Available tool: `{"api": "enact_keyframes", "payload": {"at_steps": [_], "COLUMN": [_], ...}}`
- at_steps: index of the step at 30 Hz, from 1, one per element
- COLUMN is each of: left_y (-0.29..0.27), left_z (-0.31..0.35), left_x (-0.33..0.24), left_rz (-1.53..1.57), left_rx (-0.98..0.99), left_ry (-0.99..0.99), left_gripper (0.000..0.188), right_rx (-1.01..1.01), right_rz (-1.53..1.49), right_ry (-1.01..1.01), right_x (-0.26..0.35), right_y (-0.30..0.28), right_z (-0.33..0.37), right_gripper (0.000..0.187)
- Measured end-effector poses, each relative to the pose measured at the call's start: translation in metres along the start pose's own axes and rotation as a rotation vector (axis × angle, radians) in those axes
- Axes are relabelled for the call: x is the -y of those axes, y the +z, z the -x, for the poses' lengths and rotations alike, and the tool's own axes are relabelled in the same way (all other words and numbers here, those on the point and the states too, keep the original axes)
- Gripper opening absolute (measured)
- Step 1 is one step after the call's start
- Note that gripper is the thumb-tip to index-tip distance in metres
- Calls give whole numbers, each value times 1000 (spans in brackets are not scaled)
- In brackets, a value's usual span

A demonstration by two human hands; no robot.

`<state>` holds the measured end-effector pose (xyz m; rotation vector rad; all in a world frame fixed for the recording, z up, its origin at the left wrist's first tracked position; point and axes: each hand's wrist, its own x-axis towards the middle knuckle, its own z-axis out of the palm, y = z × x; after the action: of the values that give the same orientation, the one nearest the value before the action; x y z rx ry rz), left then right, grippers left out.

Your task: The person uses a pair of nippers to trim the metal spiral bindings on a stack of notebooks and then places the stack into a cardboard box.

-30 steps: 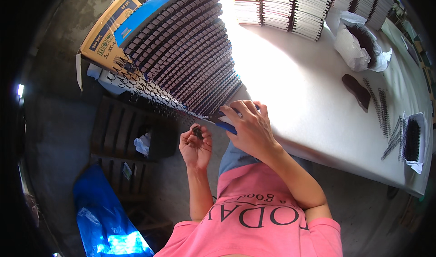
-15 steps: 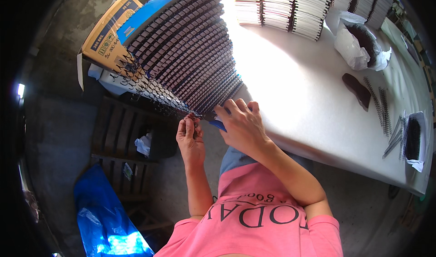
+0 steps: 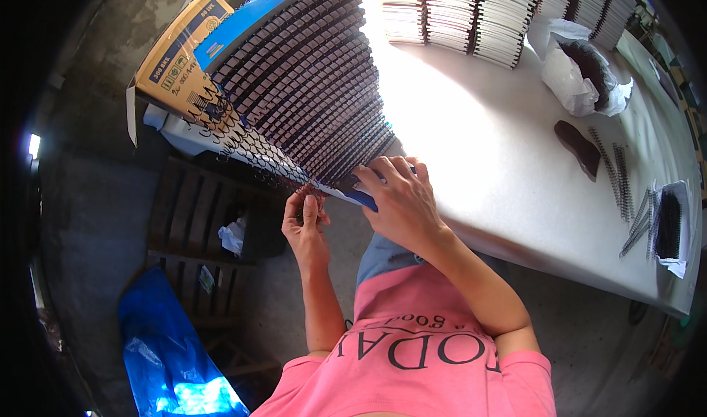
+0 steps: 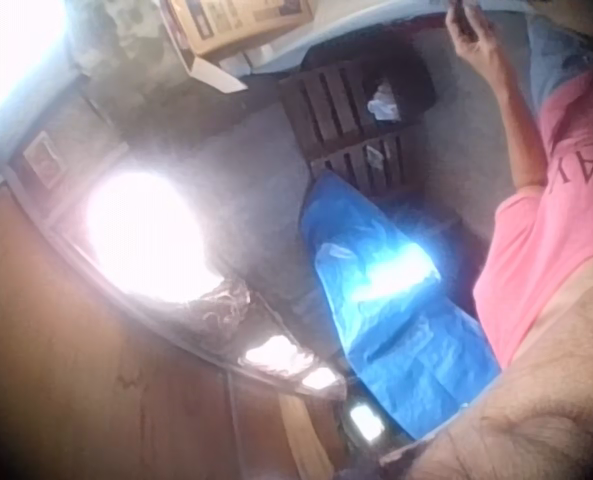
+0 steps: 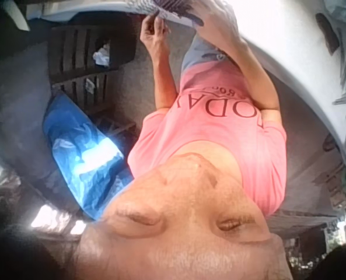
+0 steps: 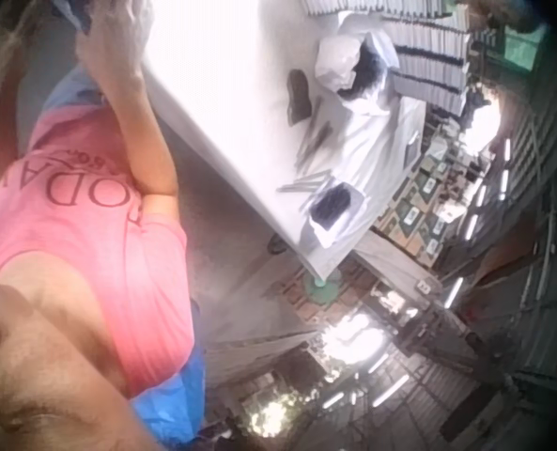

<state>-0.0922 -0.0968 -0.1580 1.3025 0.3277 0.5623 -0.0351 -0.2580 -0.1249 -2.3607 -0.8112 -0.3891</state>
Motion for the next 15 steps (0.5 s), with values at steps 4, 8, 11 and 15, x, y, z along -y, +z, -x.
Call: {"api": "enact_keyframes", "payload": {"at_steps": [4, 8, 11, 15], "left_y": [-3, -3, -4, -6], "left_z": [0, -1, -2, -2], "left_x": [1, 0, 1, 4], "left_rz": [-11, -15, -15, 1], "left_rx": [20, 23, 33, 33], "left_ry": [2, 21, 16, 8], "left_gripper": [27, 26, 26, 25], "right_rx": [38, 115, 150, 23], "right_rz": [-15, -102, -309, -308], "right_ry": [18, 83, 142, 49], "right_x": [5, 11, 9, 4], "right_y": [5, 3, 5, 6], "right_z": [-4, -8, -10, -11], "right_gripper": [41, 39, 37, 36]}}
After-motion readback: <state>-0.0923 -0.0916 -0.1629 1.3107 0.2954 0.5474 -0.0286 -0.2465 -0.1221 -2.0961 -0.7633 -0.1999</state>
